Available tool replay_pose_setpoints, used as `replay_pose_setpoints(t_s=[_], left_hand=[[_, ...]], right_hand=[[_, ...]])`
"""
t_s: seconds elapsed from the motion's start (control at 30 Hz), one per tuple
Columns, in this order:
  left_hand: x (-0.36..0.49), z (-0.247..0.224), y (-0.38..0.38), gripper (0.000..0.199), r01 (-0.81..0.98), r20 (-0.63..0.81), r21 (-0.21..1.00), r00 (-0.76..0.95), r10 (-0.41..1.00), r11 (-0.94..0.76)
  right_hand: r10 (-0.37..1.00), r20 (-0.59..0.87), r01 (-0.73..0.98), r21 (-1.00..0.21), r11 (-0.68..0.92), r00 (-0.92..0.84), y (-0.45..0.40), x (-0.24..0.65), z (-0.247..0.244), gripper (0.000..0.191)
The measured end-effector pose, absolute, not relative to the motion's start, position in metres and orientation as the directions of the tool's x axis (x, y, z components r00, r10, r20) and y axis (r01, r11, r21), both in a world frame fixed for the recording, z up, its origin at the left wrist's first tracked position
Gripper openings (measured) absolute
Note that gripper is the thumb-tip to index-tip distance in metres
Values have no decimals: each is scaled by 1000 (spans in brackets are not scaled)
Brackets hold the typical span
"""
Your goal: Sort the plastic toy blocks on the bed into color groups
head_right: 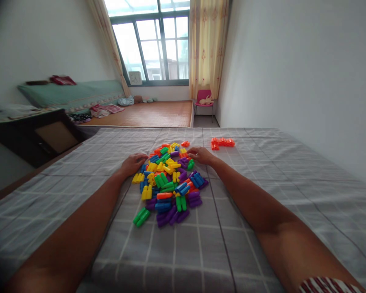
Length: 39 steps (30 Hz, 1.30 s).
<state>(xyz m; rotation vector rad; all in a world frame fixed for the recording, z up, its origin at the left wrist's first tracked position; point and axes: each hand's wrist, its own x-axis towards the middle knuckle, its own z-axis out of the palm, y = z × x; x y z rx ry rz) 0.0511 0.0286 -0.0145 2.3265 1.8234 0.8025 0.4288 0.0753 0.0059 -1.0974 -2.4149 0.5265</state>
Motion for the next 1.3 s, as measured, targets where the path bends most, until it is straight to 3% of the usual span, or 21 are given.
replay_pose_setpoints(t_s=[0.1,0.23,0.3,0.47,0.57,0.77,0.97,1.07,1.2,1.3], left_hand=[[50,-15,29,32,885,347,362,163,923,-292],[51,-15,29,32,884,353,365,159,922,-292],[51,-15,29,31,881,357,370,159,921,-295],[52,-14,28,31,886,352,363,157,923,-289],[54,-13,27,32,881,362,365,165,918,-302],[60,-9,22,30,887,342,376,135,930,-268],[61,-9,21,29,893,338,371,128,933,-257],[60,-12,21,29,887,342,380,130,930,-264],[59,-13,22,28,879,356,389,132,925,-275],[59,-14,24,28,882,368,384,126,921,-274]], right_hand=[[781,255,612,-503,610,-569,73,427,6,30],[786,315,703,-353,617,-532,66,414,0,34],[780,279,700,-344,626,-561,65,410,-2,30],[696,278,467,-574,673,-662,69,415,-1,23],[724,330,384,-676,629,-605,70,420,-2,25],[883,317,646,-602,469,-346,88,415,-2,29],[904,297,835,-372,405,-306,127,377,10,44],[914,272,877,-296,377,-301,134,360,7,36],[919,266,878,-309,366,-290,130,362,2,22],[907,305,815,-418,402,-291,123,393,5,24]])
